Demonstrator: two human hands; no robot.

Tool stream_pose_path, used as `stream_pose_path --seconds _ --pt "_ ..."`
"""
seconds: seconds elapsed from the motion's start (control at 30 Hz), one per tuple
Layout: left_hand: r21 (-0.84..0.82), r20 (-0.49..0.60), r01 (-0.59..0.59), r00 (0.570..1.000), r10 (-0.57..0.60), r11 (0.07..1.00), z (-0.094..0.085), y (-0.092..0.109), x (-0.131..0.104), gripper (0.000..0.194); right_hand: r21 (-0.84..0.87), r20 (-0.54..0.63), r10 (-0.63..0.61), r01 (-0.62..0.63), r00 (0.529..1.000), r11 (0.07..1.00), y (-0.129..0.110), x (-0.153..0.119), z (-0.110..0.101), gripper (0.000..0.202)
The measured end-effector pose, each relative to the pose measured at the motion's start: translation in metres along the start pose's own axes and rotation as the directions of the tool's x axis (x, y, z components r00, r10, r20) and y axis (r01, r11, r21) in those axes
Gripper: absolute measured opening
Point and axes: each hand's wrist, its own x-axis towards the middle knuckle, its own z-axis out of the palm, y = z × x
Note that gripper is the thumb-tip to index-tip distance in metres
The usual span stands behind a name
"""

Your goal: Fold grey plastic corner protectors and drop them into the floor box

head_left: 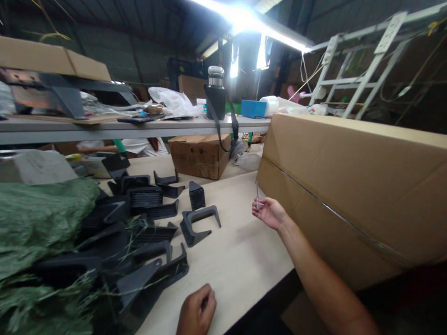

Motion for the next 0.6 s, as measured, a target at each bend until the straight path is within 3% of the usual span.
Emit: stream_pose_path --seconds 0.1,0.27,0.43,0.6 --pt "0.015 -0.018 0.0 1.0 0.0 1.0 0.001 0.0 0.001 0.04 0.09 -0.138 0.037 -0.025 0.99 0.996 0.008 0.025 -0.025 0.027" --pt "0.058 -0.03 0.027 0.999 -0.025 0.998 0.003 0.004 0.001 0.041 0.186 -0.315 0.069 -0.01 0.947 0.983 -0.01 0.086 -0.049 0.032" --pt "0.095 -0.03 0.025 0.999 -0.022 0.995 0.004 0.001 -0.001 0.042 0.217 -0.434 0.03 0.072 0.9 0.973 -0.026 0.148 -0.041 0.03" --pt "0.102 0.002 0.052 0.999 -0.052 0.993 0.003 -0.004 -0.003 0.042 0.228 -0.471 -0.042 0.168 0.881 0.959 -0.027 0.197 -0.022 0.029"
